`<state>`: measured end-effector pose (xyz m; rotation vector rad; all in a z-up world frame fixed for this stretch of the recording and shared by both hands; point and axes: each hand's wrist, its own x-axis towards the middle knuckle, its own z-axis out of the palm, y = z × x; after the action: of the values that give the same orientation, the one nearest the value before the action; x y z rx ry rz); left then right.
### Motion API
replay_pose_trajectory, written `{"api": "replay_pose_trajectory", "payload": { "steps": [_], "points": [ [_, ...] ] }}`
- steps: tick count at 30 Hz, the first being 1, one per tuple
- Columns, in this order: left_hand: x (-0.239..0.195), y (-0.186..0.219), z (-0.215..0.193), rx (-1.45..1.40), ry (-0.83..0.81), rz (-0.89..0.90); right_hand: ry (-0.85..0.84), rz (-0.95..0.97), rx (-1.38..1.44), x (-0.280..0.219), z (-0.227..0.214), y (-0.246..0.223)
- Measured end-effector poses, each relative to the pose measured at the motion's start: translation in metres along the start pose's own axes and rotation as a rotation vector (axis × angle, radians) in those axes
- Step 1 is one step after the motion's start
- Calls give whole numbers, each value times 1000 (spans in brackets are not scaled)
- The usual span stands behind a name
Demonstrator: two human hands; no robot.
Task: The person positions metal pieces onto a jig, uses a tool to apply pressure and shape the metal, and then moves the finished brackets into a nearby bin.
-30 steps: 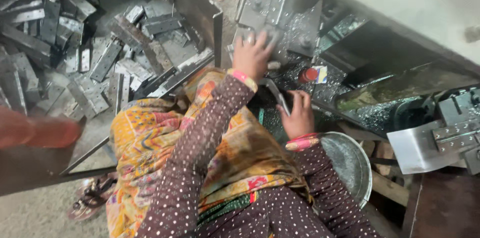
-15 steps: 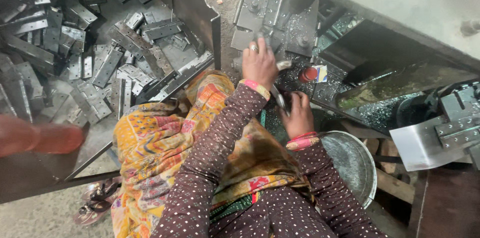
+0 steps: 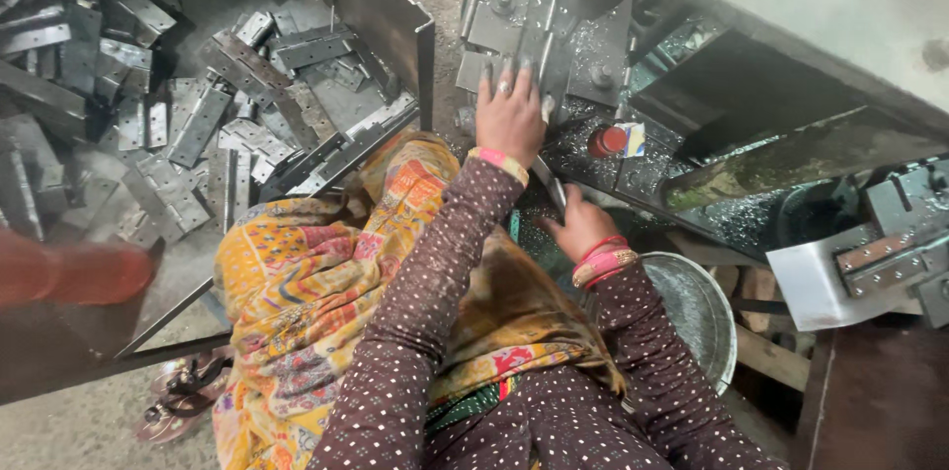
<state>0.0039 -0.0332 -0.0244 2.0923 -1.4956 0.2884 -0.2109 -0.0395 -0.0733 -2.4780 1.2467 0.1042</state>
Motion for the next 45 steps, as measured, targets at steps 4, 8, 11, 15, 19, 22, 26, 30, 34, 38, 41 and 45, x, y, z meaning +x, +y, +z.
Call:
{"api": "replay_pose_trajectory", "payload": {
  "steps": [4, 8, 11, 15, 19, 22, 26, 30, 34, 38, 41, 45],
  "points": [
    [3, -3, 7, 36, 31, -9, 100, 64, 158, -14, 58, 21],
    [-5, -7, 2, -32, 58, 17, 138, 116, 131, -27, 92, 23],
    [-7, -5, 6, -37, 33, 9, -38, 194, 77, -26, 60, 11],
    [-7, 0, 26, 157, 10, -3, -177, 146, -7, 5, -11, 1],
    [23, -2, 46, 239, 28, -11, -44, 34, -54, 11, 6, 13],
    [28, -3, 43, 178, -23, 10, -44, 158, 37, -23, 58, 10],
    [17, -4, 38, 126, -39, 10, 51, 97, 58, -28, 69, 9],
    [17, -6, 33, 122, 31, 27, -112, 173, -46, -8, 25, 1],
    [41, -8, 36, 116, -104, 34, -87, 47, -52, 14, -9, 6],
    [50, -7, 42, -2, 9, 30, -4, 167, 66, -28, 50, 6],
    [43, -9, 41, 77, 30, 71, 62, 155, -4, -25, 82, 18],
    [42, -12, 33, 73, -92, 61, -75, 140, 72, -5, 56, 22]
  ]
}}
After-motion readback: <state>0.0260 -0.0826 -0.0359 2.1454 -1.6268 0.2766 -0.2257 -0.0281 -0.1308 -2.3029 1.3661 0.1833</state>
